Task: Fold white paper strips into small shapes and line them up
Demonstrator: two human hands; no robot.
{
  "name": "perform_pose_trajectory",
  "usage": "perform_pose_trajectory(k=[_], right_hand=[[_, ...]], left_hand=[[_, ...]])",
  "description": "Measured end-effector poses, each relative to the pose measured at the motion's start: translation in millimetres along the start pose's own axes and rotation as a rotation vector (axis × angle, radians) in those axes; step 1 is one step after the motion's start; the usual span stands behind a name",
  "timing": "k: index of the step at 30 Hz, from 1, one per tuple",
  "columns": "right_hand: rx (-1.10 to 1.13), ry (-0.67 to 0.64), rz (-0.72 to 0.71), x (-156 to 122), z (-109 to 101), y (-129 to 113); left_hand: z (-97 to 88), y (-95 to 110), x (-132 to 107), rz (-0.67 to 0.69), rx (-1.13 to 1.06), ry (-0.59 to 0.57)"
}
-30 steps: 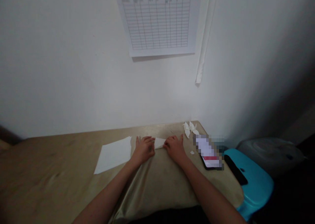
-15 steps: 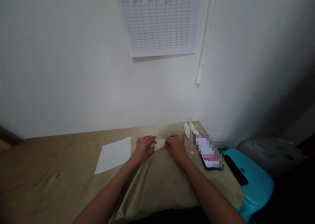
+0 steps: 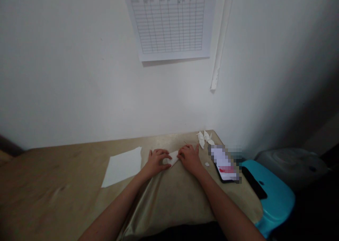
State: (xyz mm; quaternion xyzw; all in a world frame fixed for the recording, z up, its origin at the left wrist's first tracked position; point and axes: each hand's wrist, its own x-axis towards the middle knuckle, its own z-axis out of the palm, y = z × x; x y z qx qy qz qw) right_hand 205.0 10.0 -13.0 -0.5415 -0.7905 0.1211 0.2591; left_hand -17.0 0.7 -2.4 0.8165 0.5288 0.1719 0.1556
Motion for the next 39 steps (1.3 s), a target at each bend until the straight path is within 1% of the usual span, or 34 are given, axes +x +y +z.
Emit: perform_pose_trajectory(k=[4, 8, 16, 23, 28, 33, 39], right_hand=[[0.003, 0.010, 0.039, 1.6, 4.2, -1.3], [-0.022, 0.011, 0.071, 3.8, 8.7, -3.1], [-0.045, 0.032, 0.096, 4.4, 12.6, -6.2], [-0.016, 0.033, 0.141, 5.2, 14.4, -5.8], [0.012, 0.055, 0.138, 4.9, 15.2, -5.4], [-0.004, 0.060, 0.150, 3.9, 16.2, -7.7], [-0.019, 0.062, 0.158, 3.5, 16.8, -8.7]], left_hand=[[-1.2, 2.0, 0.2, -0.013, -0.009, -0.014], [-1.7, 4.6, -0.6, -0.011, -0.017, 0.001], [0.8, 10.2, 1.4, -0.073, -0.024, 0.009], [-0.1, 12.8, 2.9, -0.107, 0.004, -0.013], [-1.3, 13.1, 2.8, -0.099, 0.009, -0.031], [-0.2, 10.9, 3.1, -0.082, 0.020, -0.024], [-1.8, 10.2, 2.0, -0.054, 0.017, -0.046]])
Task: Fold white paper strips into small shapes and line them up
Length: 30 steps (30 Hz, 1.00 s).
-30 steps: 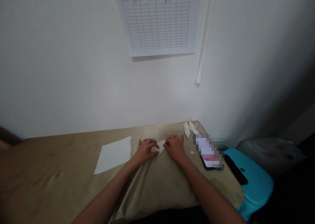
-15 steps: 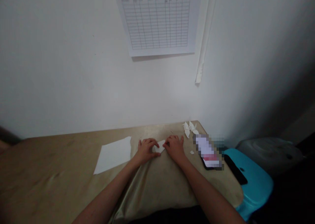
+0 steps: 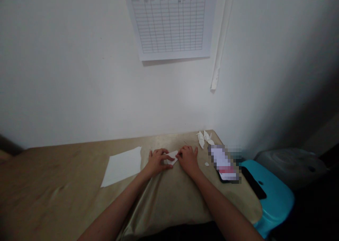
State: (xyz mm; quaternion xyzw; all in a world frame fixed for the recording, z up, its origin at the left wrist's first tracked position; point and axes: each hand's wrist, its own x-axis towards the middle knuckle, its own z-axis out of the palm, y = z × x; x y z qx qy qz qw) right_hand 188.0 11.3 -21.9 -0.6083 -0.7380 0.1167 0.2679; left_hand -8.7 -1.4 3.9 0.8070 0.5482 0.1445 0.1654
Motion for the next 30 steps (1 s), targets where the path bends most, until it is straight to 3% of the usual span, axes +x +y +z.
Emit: perform_pose_trajectory(k=[7, 23, 30], right_hand=[[-0.021, -0.026, 0.002, 0.9, 0.3, 0.2], [-0.090, -0.064, 0.018, -0.3, 5.0, 0.6], [-0.115, -0.090, -0.003, 0.2, 3.1, 2.8]], left_hand=[[1.2, 1.2, -0.9, -0.010, 0.005, 0.023], [-3.5, -3.7, 2.5, 0.010, 0.111, -0.110], [1.2, -6.0, -0.1, 0.022, 0.182, -0.113]])
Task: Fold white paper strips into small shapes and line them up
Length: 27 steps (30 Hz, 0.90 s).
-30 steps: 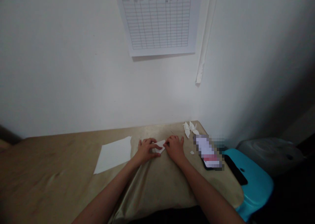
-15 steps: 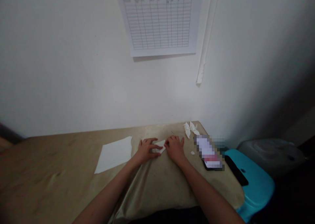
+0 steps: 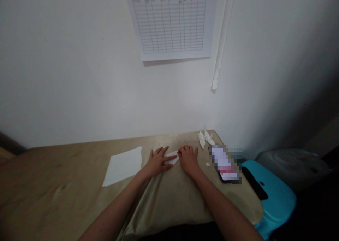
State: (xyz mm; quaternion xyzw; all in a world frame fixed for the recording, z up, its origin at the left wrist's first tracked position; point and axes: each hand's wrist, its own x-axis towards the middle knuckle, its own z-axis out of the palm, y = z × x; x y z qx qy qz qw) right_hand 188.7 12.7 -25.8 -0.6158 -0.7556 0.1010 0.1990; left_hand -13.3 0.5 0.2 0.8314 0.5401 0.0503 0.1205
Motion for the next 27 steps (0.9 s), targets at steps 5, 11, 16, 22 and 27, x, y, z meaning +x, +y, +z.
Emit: perform_pose_trajectory(k=[5, 11, 16, 22, 27], right_hand=[[0.075, -0.056, -0.058, -3.5, -8.0, 5.8], [0.094, -0.059, -0.075, -7.7, -13.9, 6.3], [0.080, -0.049, -0.055, -6.0, -10.8, 6.9], [0.096, -0.039, -0.039, -1.3, -7.5, 10.9], [0.083, -0.032, -0.036, 2.6, -9.6, 12.9]], left_hand=[[4.6, 2.7, 0.0, -0.025, 0.003, 0.045], [7.2, 5.7, -0.2, -0.033, 0.000, 0.078], [5.0, 7.0, 0.1, -0.041, 0.006, 0.052], [3.1, 8.3, 0.7, -0.051, 0.002, 0.031], [2.6, 7.7, 1.4, -0.047, 0.009, 0.017]])
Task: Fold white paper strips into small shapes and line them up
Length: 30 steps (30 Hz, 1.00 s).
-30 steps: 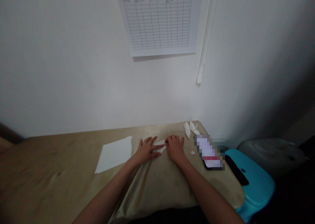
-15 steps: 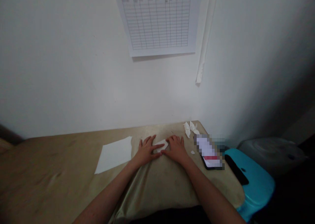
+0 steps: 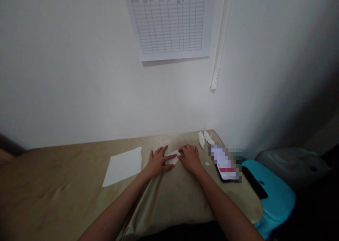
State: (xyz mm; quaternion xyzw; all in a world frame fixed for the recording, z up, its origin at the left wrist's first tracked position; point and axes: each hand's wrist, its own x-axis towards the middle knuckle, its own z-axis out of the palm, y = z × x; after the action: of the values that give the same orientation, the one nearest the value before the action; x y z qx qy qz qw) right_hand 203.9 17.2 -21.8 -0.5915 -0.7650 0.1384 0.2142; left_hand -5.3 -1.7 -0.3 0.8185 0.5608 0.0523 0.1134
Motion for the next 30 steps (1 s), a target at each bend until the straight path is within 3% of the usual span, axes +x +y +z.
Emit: perform_pose_trajectory(k=[10, 22, 30], right_hand=[[-0.001, -0.002, -0.014, 4.9, -2.0, 2.9], [0.001, 0.024, -0.067, 1.3, -4.1, 3.8], [-0.009, -0.012, -0.059, 0.0, -5.3, 2.8]], left_hand=[[-1.6, 0.7, -1.2, -0.010, -0.004, -0.009], [5.0, 4.0, -3.6, -0.012, -0.025, 0.106], [2.6, 0.2, 0.7, -0.023, -0.031, 0.058]])
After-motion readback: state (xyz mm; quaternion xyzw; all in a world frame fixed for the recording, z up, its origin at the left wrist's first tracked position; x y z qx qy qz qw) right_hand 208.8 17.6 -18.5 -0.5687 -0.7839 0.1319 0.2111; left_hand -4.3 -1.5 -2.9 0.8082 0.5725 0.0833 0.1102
